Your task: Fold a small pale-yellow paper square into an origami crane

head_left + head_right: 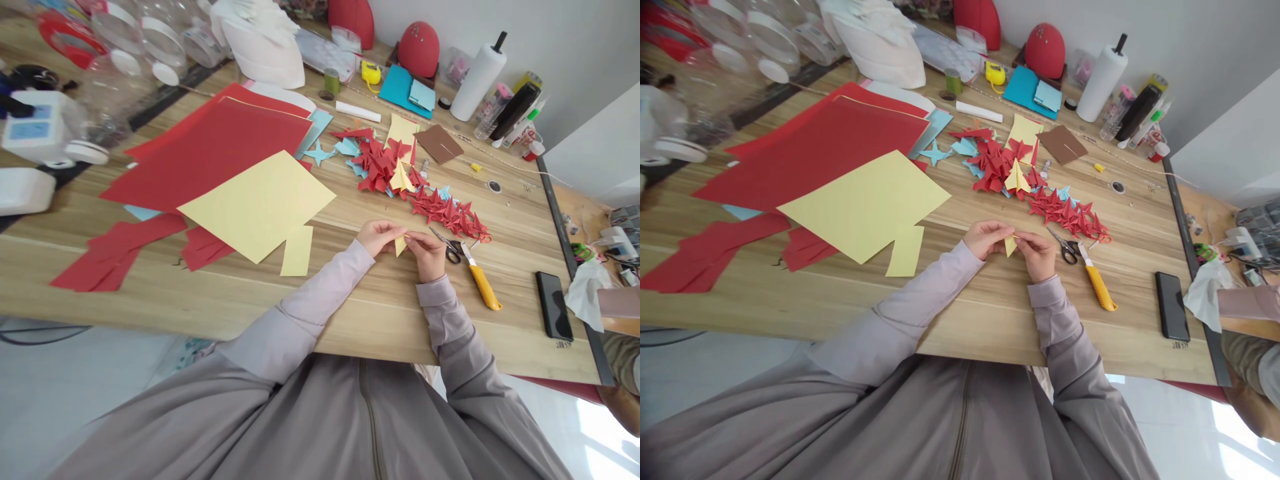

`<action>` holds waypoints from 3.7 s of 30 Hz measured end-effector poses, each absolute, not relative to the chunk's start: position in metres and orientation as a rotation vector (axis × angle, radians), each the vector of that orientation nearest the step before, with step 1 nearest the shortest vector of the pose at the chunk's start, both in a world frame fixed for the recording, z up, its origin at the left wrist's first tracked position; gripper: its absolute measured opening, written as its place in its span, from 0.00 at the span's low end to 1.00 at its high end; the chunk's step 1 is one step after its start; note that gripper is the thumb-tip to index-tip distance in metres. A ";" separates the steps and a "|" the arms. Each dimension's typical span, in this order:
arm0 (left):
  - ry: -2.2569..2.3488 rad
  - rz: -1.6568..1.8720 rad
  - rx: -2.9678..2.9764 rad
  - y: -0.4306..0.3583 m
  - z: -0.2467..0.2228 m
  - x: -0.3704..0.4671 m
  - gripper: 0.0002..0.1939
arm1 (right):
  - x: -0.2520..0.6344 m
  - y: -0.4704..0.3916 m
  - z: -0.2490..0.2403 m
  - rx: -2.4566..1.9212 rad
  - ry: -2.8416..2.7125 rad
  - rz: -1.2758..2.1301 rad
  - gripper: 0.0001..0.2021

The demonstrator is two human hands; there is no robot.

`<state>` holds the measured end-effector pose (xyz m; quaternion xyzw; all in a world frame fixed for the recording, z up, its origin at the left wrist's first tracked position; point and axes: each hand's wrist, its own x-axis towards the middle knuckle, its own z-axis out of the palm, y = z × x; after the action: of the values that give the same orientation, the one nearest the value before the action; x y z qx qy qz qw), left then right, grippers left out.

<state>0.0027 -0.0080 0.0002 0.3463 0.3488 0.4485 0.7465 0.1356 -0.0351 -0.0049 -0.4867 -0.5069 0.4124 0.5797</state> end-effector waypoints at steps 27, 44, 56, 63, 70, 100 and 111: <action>0.883 1.156 0.955 -0.009 0.003 0.000 0.19 | 0.140 -0.033 -0.007 -1.107 -1.213 1.019 0.05; 0.728 1.014 0.710 -0.006 -0.003 -0.003 0.19 | 0.140 -0.035 -0.005 -1.001 -1.008 1.281 0.06; 0.762 1.058 0.749 -0.007 -0.001 0.000 0.22 | 0.138 -0.033 -0.004 -1.099 -0.944 1.290 0.12; 0.802 1.101 0.953 -0.006 -0.006 0.001 0.22 | 0.141 -0.032 -0.011 -1.047 -1.048 1.208 0.09; 0.754 1.118 0.968 -0.007 -0.005 0.001 0.24 | 0.140 -0.032 -0.011 -1.130 -1.030 1.220 0.12; 0.850 1.152 0.836 -0.007 -0.002 0.003 0.20 | 0.139 -0.032 -0.010 -1.142 -1.116 1.190 0.09; 0.936 1.211 0.944 -0.005 -0.003 0.002 0.16 | 0.138 -0.034 -0.009 -1.137 -1.173 1.165 0.09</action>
<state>0.0022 -0.0053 -0.0032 0.4108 0.4076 0.5273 0.6222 0.1379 -0.0341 -0.0088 -0.4779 -0.4929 0.4896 0.5375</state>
